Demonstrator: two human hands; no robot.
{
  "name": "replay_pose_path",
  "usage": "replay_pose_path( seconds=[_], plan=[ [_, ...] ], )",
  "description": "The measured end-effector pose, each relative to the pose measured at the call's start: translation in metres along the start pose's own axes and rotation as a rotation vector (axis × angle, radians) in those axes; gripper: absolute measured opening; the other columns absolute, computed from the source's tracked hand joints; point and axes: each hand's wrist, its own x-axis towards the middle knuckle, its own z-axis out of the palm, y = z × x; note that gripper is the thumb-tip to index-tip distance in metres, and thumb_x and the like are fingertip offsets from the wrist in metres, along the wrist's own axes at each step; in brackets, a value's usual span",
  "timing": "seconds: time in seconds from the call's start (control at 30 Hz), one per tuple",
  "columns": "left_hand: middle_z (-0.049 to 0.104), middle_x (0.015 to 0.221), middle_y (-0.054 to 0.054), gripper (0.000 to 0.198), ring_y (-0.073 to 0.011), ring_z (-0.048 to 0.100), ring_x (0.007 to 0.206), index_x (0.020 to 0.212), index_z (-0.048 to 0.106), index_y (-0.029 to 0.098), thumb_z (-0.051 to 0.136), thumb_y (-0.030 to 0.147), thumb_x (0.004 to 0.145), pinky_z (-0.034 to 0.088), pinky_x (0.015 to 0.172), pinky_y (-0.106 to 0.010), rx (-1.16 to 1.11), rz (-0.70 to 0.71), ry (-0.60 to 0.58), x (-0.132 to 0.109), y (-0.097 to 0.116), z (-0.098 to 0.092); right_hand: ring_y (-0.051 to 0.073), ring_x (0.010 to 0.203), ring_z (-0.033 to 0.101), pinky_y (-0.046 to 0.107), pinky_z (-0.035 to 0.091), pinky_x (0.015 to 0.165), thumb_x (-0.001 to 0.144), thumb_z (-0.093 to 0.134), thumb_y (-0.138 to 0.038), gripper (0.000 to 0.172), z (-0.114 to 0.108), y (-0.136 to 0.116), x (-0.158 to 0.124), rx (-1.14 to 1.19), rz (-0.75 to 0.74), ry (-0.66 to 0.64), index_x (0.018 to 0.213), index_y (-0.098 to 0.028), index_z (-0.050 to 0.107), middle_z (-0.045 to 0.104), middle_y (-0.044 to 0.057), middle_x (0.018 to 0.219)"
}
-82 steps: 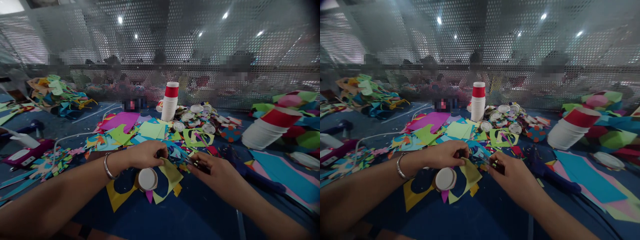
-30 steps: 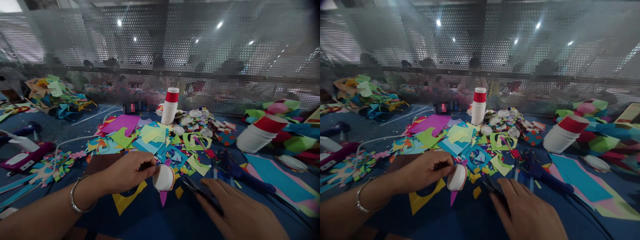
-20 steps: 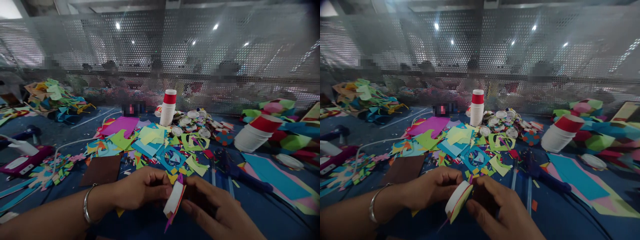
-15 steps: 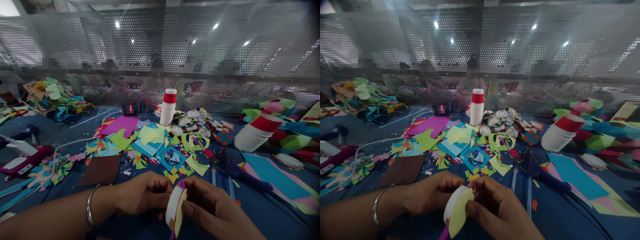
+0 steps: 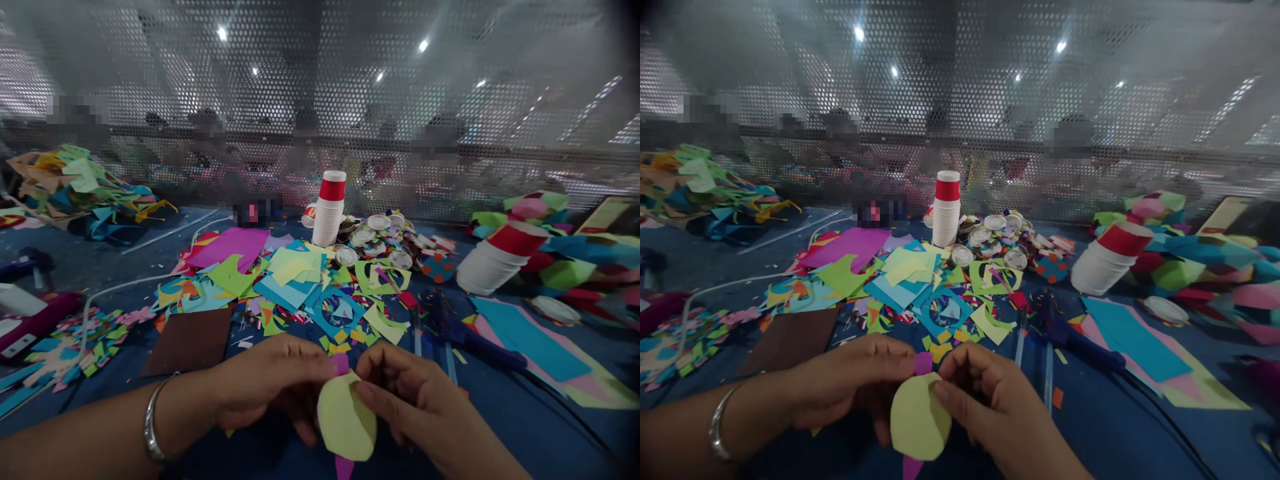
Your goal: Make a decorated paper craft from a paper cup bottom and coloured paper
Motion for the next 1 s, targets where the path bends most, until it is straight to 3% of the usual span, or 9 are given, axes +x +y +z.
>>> replay_pose_path(
  seconds=[0.13,0.23,0.4,0.47,0.53,0.6,0.7,0.8,1.0],
  plan=[
    [0.073,0.085,-0.006,0.027,-0.0115,0.069,0.071,0.09,0.072,0.013,0.082,0.032,0.073,0.057,0.063,-0.021,0.047,0.022,-0.042,-0.002,-0.002,0.0,0.009,0.056,0.045,0.018,0.036,0.047,0.093,0.058,-0.054,0.031,-0.006,0.0,-0.004,-0.161,-0.053,0.033,0.092,-0.023,0.061,0.054,-0.003,0.069],
    [0.071,0.081,-0.005,0.028,-0.0109,0.067,0.07,0.085,0.069,0.012,0.084,0.032,0.071,0.056,0.066,-0.022,-0.021,0.044,0.087,0.0,-0.001,-0.002,0.014,0.066,0.058,0.023,0.046,0.057,0.096,0.053,-0.051,0.027,-0.028,0.002,-0.01,-0.444,-0.12,0.164,0.097,-0.026,0.063,0.064,0.0,0.078],
    [0.071,0.093,-0.004,0.032,-0.0157,0.069,0.085,0.089,0.063,0.016,0.086,0.028,0.07,0.056,0.08,-0.03,-0.157,0.156,0.209,0.002,0.008,-0.012,0.024,0.07,0.066,0.037,0.052,0.061,0.091,0.053,-0.055,0.037,-0.1,0.023,-0.017,-0.977,-0.097,0.457,0.113,-0.027,0.062,0.069,0.006,0.088],
    [0.07,0.092,-0.004,0.033,-0.0158,0.068,0.084,0.091,0.063,0.015,0.085,0.029,0.071,0.057,0.08,-0.031,-0.129,0.185,0.24,0.001,0.013,-0.016,0.028,0.082,0.068,0.041,0.052,0.069,0.091,0.055,-0.053,0.036,-0.131,0.034,-0.02,-1.124,-0.114,0.552,0.113,-0.025,0.063,0.07,0.011,0.097],
    [0.068,0.089,-0.004,0.032,-0.0153,0.067,0.081,0.09,0.062,0.014,0.083,0.032,0.074,0.056,0.076,-0.029,-0.046,0.216,0.281,-0.001,0.019,-0.021,0.03,0.1,0.066,0.043,0.05,0.085,0.094,0.054,-0.04,0.03,-0.157,0.047,-0.022,-1.256,-0.136,0.559,0.117,-0.023,0.062,0.068,0.015,0.113],
    [0.067,0.088,-0.004,0.031,-0.0146,0.066,0.079,0.091,0.061,0.013,0.08,0.033,0.078,0.055,0.074,-0.028,0.05,0.236,0.295,-0.005,0.025,-0.026,0.033,0.112,0.062,0.045,0.045,0.096,0.093,0.056,-0.04,0.031,-0.174,0.059,-0.023,-1.349,-0.182,0.502,0.117,-0.021,0.062,0.066,0.016,0.119],
    [0.065,0.093,-0.003,0.035,-0.0142,0.065,0.082,0.104,0.058,0.015,0.078,0.029,0.08,0.054,0.075,-0.027,0.172,0.207,0.213,-0.011,0.03,-0.033,0.033,0.108,0.063,0.049,0.047,0.093,0.091,0.048,-0.044,0.041,-0.187,0.073,-0.021,-1.386,-0.218,0.519,0.123,-0.02,0.057,0.064,0.015,0.119],
    [0.06,0.096,0.0,0.054,-0.0144,0.066,0.082,0.12,0.051,0.021,0.081,0.026,0.076,0.054,0.071,-0.027,0.238,0.163,0.131,-0.012,0.027,-0.038,0.032,0.103,0.065,0.048,0.05,0.089,0.087,0.046,-0.044,0.045,-0.19,0.076,-0.017,-1.358,-0.18,0.525,0.123,-0.019,0.057,0.062,0.015,0.118],
    [0.055,0.092,0.004,0.066,-0.0126,0.064,0.069,0.122,0.046,0.026,0.085,0.034,0.069,0.053,0.062,-0.027,0.403,0.081,0.077,-0.01,0.013,-0.037,0.028,0.087,0.068,0.042,0.054,0.078,0.079,0.052,-0.039,0.044,-0.188,0.072,-0.014,-1.299,-0.097,0.535,0.118,-0.019,0.059,0.06,0.016,0.115]
  ],
)
